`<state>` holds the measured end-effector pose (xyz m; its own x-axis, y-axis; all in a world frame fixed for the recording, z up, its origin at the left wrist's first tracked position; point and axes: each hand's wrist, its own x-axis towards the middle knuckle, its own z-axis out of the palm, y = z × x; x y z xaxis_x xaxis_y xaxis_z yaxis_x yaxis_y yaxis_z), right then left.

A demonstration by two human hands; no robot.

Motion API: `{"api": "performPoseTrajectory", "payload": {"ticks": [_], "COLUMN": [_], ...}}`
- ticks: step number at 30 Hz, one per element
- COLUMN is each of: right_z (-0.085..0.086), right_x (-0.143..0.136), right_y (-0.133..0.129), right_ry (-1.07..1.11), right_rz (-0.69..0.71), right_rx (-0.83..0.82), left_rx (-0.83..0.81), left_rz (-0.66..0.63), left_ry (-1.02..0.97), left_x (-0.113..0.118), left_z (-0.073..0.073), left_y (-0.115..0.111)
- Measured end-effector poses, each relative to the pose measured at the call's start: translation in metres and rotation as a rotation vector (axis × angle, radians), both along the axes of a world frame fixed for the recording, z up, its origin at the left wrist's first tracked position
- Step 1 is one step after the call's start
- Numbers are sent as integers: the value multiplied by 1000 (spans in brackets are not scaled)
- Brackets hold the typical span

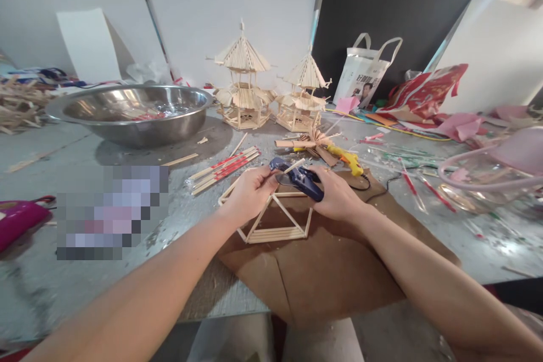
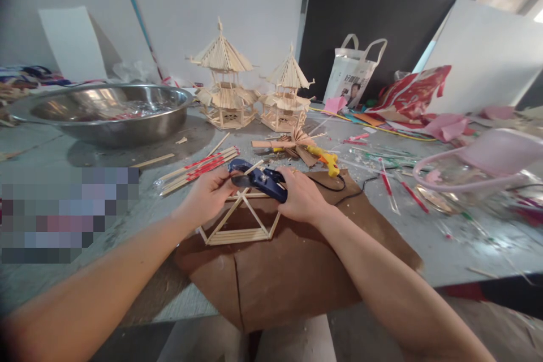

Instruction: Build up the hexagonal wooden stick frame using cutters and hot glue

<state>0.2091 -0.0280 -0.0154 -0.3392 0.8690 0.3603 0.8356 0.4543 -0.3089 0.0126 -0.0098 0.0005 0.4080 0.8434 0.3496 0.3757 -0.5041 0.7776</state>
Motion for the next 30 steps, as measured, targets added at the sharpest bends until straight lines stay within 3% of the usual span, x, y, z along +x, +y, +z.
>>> {"api": "performPoseTrajectory", "payload": {"ticks": [16, 30], "right_z": [4, -4], "right_x": [-3, -5], "right_y": [-3, 0], "right_ry": [-85, -155], "right_rz": [-63, -104], "right_rx": [-14, -18], "left_rx": [-26, 35], "left_rz": [4, 43], "left_ry": [-59, -21], "left_x": [6, 8], "left_z": [-4, -3], "left_y": [-5, -5]}}
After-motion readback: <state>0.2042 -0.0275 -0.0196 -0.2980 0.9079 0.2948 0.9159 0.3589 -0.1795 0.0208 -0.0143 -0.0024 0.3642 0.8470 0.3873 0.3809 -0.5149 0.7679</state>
